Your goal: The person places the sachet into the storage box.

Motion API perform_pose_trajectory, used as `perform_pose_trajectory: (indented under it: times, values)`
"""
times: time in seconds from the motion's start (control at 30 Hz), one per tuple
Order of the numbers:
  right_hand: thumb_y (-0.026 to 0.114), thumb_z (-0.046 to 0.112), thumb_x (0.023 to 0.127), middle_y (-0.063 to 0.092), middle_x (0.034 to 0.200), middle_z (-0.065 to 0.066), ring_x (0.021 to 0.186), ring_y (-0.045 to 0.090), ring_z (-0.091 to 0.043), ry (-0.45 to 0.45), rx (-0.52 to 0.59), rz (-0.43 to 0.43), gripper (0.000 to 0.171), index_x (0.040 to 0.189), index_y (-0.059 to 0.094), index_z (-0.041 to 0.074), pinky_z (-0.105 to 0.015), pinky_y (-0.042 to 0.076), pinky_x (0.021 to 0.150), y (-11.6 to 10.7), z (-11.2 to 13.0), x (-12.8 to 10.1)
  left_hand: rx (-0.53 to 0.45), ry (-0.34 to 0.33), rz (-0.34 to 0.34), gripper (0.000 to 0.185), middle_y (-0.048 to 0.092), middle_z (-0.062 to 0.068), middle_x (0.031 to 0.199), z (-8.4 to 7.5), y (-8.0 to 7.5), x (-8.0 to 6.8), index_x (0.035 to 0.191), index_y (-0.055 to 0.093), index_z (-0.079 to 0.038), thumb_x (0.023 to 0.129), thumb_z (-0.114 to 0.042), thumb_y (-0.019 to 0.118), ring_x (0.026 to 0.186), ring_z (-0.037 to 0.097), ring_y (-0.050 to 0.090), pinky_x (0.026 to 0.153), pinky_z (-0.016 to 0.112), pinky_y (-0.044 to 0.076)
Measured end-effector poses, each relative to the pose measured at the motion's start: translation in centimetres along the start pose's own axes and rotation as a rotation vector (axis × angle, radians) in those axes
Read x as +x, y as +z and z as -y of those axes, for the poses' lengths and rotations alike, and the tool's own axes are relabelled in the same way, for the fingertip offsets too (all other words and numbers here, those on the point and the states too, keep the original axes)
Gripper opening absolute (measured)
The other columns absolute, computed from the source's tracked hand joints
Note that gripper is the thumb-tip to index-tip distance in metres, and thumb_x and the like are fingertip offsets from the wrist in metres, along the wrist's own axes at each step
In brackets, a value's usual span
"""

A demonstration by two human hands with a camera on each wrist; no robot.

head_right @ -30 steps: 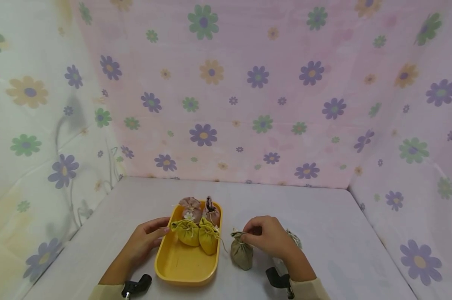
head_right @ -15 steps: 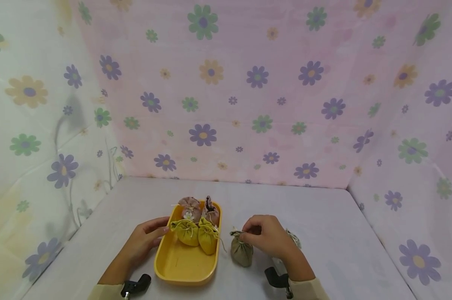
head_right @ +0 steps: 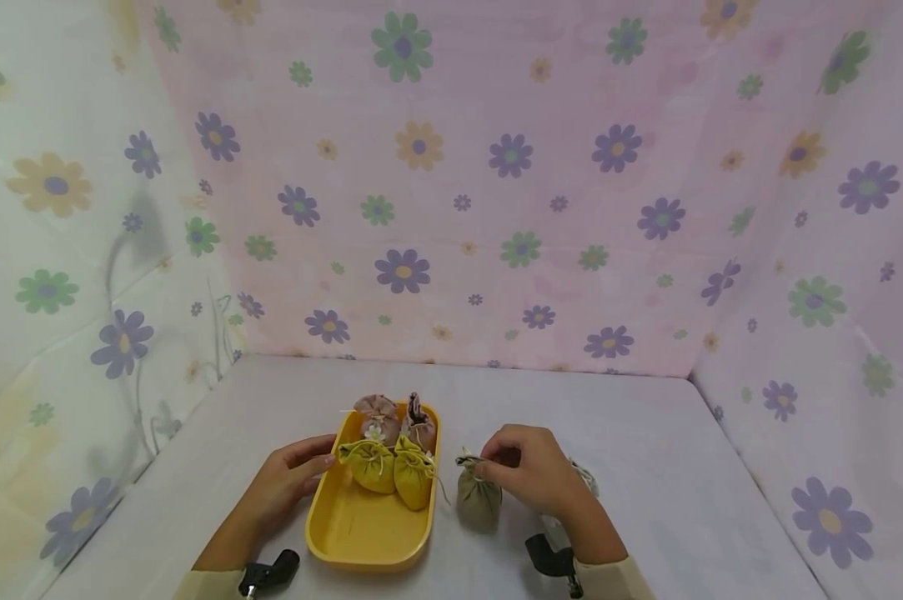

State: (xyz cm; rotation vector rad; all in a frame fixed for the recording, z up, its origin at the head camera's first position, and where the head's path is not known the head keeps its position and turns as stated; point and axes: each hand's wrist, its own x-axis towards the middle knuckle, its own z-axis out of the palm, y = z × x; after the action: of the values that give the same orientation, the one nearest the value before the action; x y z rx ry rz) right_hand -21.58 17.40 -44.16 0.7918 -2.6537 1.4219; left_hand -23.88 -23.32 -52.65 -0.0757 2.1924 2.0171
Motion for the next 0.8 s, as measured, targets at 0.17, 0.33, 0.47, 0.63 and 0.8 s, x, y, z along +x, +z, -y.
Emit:
perform_pose_trajectory:
  times: [0.17,0.33,0.47,0.63,0.8]
  values:
    - [0.080,0.020,0.091,0.070,0.085,0.009,0.073,0.066,-0.011,-0.022,-0.003,-0.019,0.010,0.088,0.075,0.028,-0.028,0.060,0.065,-0.1,0.6,0.0,-0.001,-0.005,-0.002,0.061,0.066,0.007,0.139,0.0,0.0,0.0,0.135,0.068,-0.017,0.084,-0.045,0.084,0.121,0.023,0.068,0.090,0.036,0.063]
    - [0.080,0.020,0.091,0.069,0.085,0.010,0.073,0.066,-0.011,-0.041,-0.019,-0.033,0.010,0.089,0.076,0.028,-0.028,0.060,0.065,-0.2,1.2,0.0,-0.002,-0.006,-0.003,0.061,0.066,0.007,0.139,-0.1,0.1,-0.1,0.135,0.068,-0.017,0.084,-0.044,0.084,0.121,0.023,0.067,0.090,0.036,0.063]
    - [0.080,0.020,0.091,0.069,0.084,0.012,0.071,0.065,-0.010,-0.078,-0.041,-0.054,0.010,0.089,0.076,0.029,-0.028,0.059,0.063,-0.3,1.7,0.2,-0.005,-0.007,-0.013,0.061,0.065,0.007,0.140,-0.1,0.0,-0.2,0.135,0.068,-0.016,0.083,-0.044,0.085,0.121,0.023,0.067,0.090,0.036,0.063]
    - [0.080,0.018,0.091,0.069,0.083,0.014,0.070,0.065,-0.008,-0.112,-0.056,-0.079,0.012,0.088,0.076,0.030,-0.027,0.058,0.061,-0.6,2.7,0.4,-0.013,-0.007,-0.008,0.061,0.065,0.007,0.140,-0.2,0.0,-0.2,0.135,0.068,-0.016,0.083,-0.044,0.085,0.121,0.023,0.068,0.090,0.036,0.063]
    - [0.080,0.020,0.092,0.068,0.083,0.013,0.069,0.064,-0.008,-0.150,-0.057,-0.098,0.012,0.089,0.075,0.031,-0.027,0.058,0.061,-0.8,3.5,0.5,-0.012,-0.008,0.000,0.060,0.066,0.007,0.139,-0.3,0.2,-0.1,0.134,0.069,-0.017,0.083,-0.043,0.085,0.120,0.023,0.068,0.089,0.037,0.064]
